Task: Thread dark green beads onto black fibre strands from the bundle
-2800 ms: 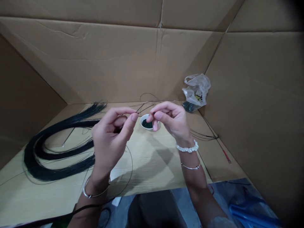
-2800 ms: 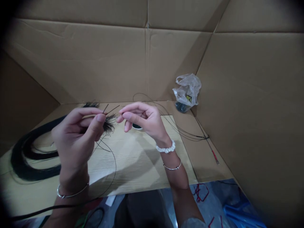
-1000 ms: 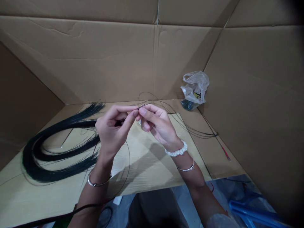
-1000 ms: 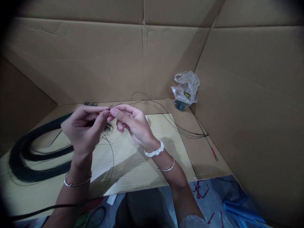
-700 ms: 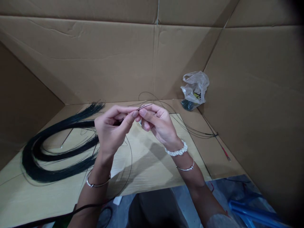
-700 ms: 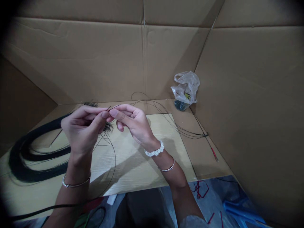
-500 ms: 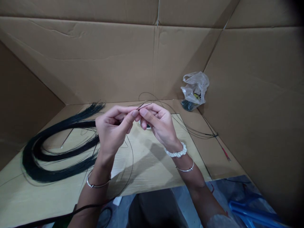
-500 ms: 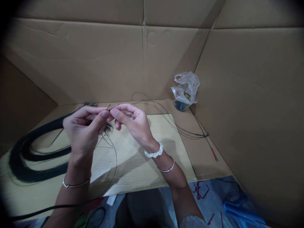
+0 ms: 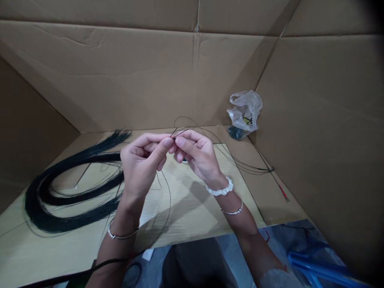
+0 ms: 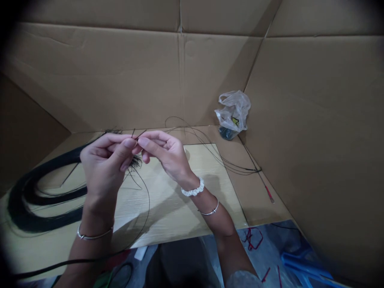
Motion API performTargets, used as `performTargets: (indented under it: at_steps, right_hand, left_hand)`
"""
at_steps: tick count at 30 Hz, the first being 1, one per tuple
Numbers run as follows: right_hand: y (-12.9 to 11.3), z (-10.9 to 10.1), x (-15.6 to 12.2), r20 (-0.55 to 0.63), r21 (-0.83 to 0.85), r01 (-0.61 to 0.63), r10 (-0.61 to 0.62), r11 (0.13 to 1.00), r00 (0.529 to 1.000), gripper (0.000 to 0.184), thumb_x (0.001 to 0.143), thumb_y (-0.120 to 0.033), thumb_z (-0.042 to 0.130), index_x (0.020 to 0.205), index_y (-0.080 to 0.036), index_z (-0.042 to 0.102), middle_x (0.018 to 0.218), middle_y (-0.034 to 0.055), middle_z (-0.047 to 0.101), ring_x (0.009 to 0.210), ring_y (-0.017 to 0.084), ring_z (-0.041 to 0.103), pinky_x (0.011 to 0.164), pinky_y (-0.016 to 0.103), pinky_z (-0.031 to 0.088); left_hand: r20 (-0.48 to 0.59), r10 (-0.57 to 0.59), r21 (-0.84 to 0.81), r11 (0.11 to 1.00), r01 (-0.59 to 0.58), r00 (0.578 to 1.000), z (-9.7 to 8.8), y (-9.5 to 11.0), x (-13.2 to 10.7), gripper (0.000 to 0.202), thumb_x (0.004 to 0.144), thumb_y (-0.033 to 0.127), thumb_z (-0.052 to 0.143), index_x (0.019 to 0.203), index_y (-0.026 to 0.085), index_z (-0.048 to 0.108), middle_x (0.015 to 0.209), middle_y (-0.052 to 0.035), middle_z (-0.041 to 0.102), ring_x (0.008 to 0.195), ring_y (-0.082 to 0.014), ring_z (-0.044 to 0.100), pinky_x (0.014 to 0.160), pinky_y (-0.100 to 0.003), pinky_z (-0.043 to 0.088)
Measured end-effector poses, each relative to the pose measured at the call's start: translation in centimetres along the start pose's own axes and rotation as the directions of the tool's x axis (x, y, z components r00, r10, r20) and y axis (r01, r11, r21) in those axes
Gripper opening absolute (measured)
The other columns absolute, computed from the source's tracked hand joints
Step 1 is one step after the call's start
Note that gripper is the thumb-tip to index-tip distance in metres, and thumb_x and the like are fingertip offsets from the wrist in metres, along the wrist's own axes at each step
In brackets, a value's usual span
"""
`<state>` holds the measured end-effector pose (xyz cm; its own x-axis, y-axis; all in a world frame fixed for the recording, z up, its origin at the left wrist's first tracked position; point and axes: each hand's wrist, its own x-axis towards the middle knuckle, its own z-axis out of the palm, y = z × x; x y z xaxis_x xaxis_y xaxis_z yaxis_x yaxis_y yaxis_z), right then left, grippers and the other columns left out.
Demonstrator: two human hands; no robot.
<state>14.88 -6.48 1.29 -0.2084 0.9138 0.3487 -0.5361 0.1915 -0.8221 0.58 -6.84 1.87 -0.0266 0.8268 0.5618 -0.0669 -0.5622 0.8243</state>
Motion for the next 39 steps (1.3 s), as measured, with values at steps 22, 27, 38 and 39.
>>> performTargets:
  at_steps: [22,27,38,39]
  right_hand:
    - [-2.9,-1.2,-1.1,0.063,-0.002,0.078,-0.077,0.997,0.995,0.027,0.082,-0.039,0.079,0.084,-0.021,0.059,0.093,0.0044,0.078,0.070,0.015,0.076,0.069,0.032,0.063]
    - [-2.9,-1.6,-1.2,0.156,-0.015,0.130,-0.126,0.991,0.980,0.027,0.084,-0.037,0.077,0.085,-0.020,0.057,0.094,0.0058,0.079,0.069,0.015,0.077,0.064,0.027,0.063]
    - [-2.3,-1.1,-1.2,0.222,0.027,-0.018,0.012,0.999,0.975,0.033,0.082,-0.044,0.076,0.085,-0.022,0.052,0.097,0.0085,0.080,0.073,0.019,0.078,0.074,0.036,0.066]
    - [-2.2,-1.1,-1.2,0.225,0.037,-0.023,0.014,0.999,0.974,0.033,0.082,-0.044,0.075,0.085,-0.022,0.051,0.096,0.0084,0.080,0.073,0.019,0.078,0.075,0.037,0.066]
  left_hand:
    - [0.016,0.246,0.502,0.836,-0.220,0.969,-0.7,4.3,-3.2,0.008,0.086,0.026,0.079,0.093,0.028,0.075,0.052,0.0073,0.047,0.044,-0.0062,0.038,0.039,-0.025,0.030]
    - [0.023,0.286,0.600,0.763,-0.242,0.958,-0.7,5.1,-3.9,0.010,0.089,0.027,0.074,0.096,0.033,0.074,0.054,0.0073,0.051,0.045,-0.0082,0.042,0.039,-0.029,0.032]
    - [0.043,0.353,0.679,0.676,-0.287,0.935,-0.8,5.4,-4.5,0.009,0.088,0.027,0.074,0.092,0.035,0.074,0.054,0.0102,0.059,0.041,-0.0069,0.047,0.038,-0.030,0.035]
    - [0.042,0.358,0.681,0.673,-0.288,0.933,-0.8,5.3,-4.4,0.009,0.088,0.027,0.074,0.093,0.035,0.074,0.055,0.0102,0.060,0.041,-0.0071,0.048,0.037,-0.030,0.034]
